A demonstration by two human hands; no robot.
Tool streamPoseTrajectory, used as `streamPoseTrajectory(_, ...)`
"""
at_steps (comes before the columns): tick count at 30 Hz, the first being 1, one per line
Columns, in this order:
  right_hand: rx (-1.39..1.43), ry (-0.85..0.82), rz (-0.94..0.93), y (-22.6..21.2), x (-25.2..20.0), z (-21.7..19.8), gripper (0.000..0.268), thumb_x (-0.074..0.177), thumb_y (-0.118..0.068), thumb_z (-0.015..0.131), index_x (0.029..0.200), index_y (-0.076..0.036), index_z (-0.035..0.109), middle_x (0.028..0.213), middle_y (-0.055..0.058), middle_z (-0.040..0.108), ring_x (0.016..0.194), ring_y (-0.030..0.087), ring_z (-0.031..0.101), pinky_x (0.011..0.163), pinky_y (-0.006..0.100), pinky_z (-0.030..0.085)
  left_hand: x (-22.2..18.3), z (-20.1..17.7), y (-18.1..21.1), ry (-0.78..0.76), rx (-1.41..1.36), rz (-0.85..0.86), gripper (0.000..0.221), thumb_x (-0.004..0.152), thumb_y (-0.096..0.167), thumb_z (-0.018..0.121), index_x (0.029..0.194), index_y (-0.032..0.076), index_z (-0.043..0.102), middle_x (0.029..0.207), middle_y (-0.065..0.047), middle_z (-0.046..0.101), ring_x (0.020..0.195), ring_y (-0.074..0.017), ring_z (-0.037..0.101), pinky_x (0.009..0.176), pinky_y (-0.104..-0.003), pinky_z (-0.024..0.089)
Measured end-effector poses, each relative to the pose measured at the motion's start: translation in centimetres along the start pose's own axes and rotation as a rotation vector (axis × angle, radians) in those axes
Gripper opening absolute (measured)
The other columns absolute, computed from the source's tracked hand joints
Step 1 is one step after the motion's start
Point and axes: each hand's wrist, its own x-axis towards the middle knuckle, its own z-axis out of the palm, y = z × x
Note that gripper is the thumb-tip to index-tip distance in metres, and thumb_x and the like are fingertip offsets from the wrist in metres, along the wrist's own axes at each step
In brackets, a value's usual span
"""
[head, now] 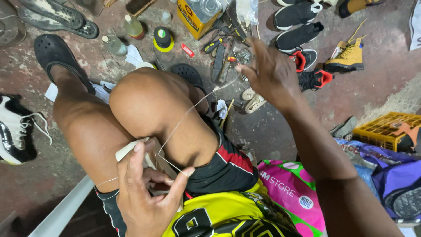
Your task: The person stitches a shoe sole onto a white flat shoe using a needle and thread, pulling the thread tight through the sole repeatedly while holding the shoe on their lap.
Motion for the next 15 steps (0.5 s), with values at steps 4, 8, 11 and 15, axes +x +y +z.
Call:
streamPoseTrajectory(4, 0.390, -0.302, 0.020, -4.9, -4.6, 0.8, 0.047, 0.101, -0.021, 0.049, 0.147, -0.015, 0.048, 0.091, 0.011, 0.074, 0.079, 0.026, 0.073, 0.072, 0.042, 0.058, 0.1, -0.1, 0.4, -0.007, -0.097, -0.092, 0.102, 0.069, 0.010, 0.091, 0.152, 0.004, 0.032, 0.138, -0.021, 0.058, 0.064, -0.0095, 0.067, 0.054, -0.021, 0.053)
streamPoseTrajectory(8, 0.442, -0.349, -0.352, -10.7, -6.9, 2.1, 0.050, 0.098, -0.021, 0.056, 0.146, -0.012, 0.048, 0.093, 0.016, 0.075, 0.078, 0.033, 0.073, 0.076, 0.046, 0.056, -0.2, 0.2, -0.1, 0.003, -0.278, -0.133, 0.099, 0.071, 0.006, 0.089, 0.153, 0.004, 0.033, 0.143, -0.021, 0.054, 0.076, -0.0094, 0.067, 0.057, -0.021, 0.057)
streamPoseTrajectory(11, 0.683, -0.394, -0.348, -11.5, -7.2, 2.4, 0.042, 0.108, -0.017, 0.051, 0.150, -0.013, 0.049, 0.107, 0.016, 0.075, 0.089, 0.029, 0.074, 0.078, 0.042, 0.057, -2.5, 0.0, -1.4, 0.040, -0.288, -0.080, 0.079, 0.073, -0.002, 0.084, 0.144, 0.002, 0.047, 0.144, -0.023, 0.049, 0.087, -0.0148, 0.072, 0.060, -0.021, 0.060)
streamPoseTrajectory(15, 1.134, -0.391, -0.207, -10.1, -6.9, 1.4, 0.035, 0.115, -0.020, 0.047, 0.148, -0.010, 0.054, 0.091, 0.005, 0.066, 0.083, 0.012, 0.066, 0.080, 0.031, 0.054, -4.7, -0.9, -6.0, 0.422, -0.185, -0.015, 0.032, 0.098, -0.009, 0.075, 0.122, 0.003, 0.057, 0.124, -0.011, 0.052, 0.095, -0.0171, 0.066, 0.085, -0.026, 0.059)
